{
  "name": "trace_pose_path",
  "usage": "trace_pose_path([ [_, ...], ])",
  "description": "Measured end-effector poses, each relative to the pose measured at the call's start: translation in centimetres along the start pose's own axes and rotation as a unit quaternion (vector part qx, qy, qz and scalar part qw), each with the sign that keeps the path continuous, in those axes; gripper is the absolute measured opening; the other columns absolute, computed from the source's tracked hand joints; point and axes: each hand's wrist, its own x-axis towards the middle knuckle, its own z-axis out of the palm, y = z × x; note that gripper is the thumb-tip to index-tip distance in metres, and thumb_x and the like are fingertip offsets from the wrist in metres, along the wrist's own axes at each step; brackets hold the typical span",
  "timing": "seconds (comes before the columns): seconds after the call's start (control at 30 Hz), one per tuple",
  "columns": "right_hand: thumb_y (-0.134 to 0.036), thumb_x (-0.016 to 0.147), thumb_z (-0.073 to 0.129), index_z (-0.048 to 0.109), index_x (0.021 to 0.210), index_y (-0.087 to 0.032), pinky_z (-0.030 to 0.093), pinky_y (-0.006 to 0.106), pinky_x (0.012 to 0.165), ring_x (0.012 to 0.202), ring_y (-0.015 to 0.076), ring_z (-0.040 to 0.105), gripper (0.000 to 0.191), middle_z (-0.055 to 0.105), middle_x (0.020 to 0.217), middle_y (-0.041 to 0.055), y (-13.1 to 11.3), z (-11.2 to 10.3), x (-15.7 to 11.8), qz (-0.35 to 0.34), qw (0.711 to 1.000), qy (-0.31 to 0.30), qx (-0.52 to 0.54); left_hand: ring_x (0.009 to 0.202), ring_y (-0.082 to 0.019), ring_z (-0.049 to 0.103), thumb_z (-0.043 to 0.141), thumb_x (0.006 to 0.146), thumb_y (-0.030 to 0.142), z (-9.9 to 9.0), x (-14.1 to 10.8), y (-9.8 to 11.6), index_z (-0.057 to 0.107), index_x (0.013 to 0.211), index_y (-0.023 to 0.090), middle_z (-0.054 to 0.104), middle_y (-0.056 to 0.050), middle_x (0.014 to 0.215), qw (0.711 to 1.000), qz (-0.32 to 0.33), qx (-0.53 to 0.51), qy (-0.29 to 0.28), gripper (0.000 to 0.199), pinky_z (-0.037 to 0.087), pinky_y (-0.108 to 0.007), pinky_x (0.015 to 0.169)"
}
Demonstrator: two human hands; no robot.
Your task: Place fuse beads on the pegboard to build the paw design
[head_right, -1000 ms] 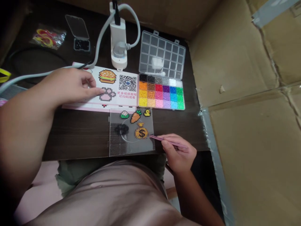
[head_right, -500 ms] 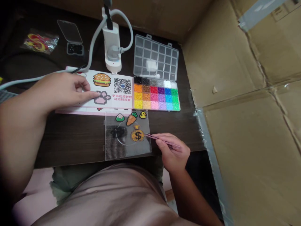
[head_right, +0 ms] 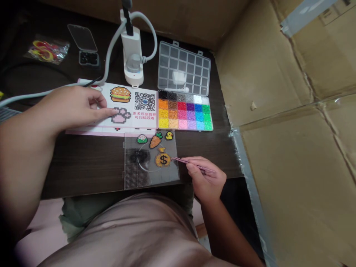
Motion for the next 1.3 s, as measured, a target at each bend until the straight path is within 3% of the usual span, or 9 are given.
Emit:
trace_pose_path([
  [0.13,-0.028,0.086,0.088,0.083,0.081,-0.022,0.053,0.024,0.045,0.060,0.0164,0.073,0.010,0.084,0.084,0.0089,0.04,-0.06,0.12,0.039,0.999,0.015,0.015,0.094,-0.038,0.072,0.061,0.074,0.076,0.02,0.00,-0.05,0.076,0.096,0.028,0.077,-0.011,0.093,1.000,0.011,0.017,-0.002,0.055,0.051,-0.048,0.079],
  [0.23,-0.029,0.085,0.089,0.083,0.080,-0.021,0.050,0.022,0.041,0.056,0.0145,0.070,0.011,0.084,0.084,0.0090,0.12,-0.05,0.24,0.030,0.999,0.006,0.018,0.092,-0.036,0.072,0.058,0.075,0.079,0.18,0.08,-0.28,0.076,0.097,0.029,0.078,-0.011,0.092,0.999,0.017,0.032,-0.002,0.058,0.050,-0.046,0.077],
  [0.57,-0.026,0.084,0.088,0.083,0.079,-0.021,0.051,0.022,0.040,0.058,0.0159,0.072,0.009,0.084,0.083,0.0090,-0.06,0.07,0.47,0.018,1.000,-0.002,0.026,0.091,-0.035,0.071,0.057,0.078,0.076,-0.19,-0.10,-0.07,0.075,0.099,0.026,0.077,-0.013,0.095,0.999,0.022,0.034,-0.016,0.057,0.045,-0.045,0.074],
  [0.77,-0.026,0.084,0.087,0.083,0.079,-0.021,0.053,0.023,0.042,0.065,0.0182,0.076,0.007,0.084,0.085,0.0094,-0.21,0.03,0.34,0.013,1.000,-0.005,-0.006,0.090,-0.037,0.071,0.056,0.072,0.081,0.16,0.13,-0.39,0.076,0.097,0.030,0.078,-0.012,0.092,1.000,0.020,0.020,-0.003,0.060,0.045,-0.047,0.072],
  [0.9,-0.026,0.084,0.087,0.083,0.078,-0.021,0.052,0.022,0.042,0.062,0.0168,0.075,0.008,0.084,0.084,0.0091,-0.16,0.08,0.29,0.020,1.000,0.001,-0.003,0.094,-0.039,0.073,0.054,0.068,0.084,0.39,0.24,-0.49,0.078,0.098,0.035,0.079,-0.011,0.089,1.000,0.016,0.016,0.004,0.062,0.046,-0.049,0.074],
  [1.1,-0.026,0.082,0.088,0.083,0.076,-0.021,0.049,0.021,0.039,0.055,0.0141,0.070,0.009,0.084,0.082,0.0090,-0.23,0.26,0.46,0.028,0.999,0.007,0.020,0.092,-0.038,0.073,0.054,0.072,0.081,0.15,0.07,-0.25,0.078,0.102,0.029,0.080,-0.014,0.095,0.999,0.022,0.027,-0.004,0.064,0.045,-0.048,0.072],
  [1.3,-0.028,0.083,0.087,0.083,0.077,-0.020,0.050,0.021,0.040,0.056,0.0152,0.071,0.011,0.084,0.083,0.0099,0.12,0.14,0.45,0.035,0.999,0.010,0.015,0.090,-0.038,0.071,0.055,0.070,0.082,0.25,0.21,-0.36,0.077,0.099,0.031,0.078,-0.013,0.093,0.999,0.022,0.023,0.001,0.063,0.044,-0.047,0.072],
])
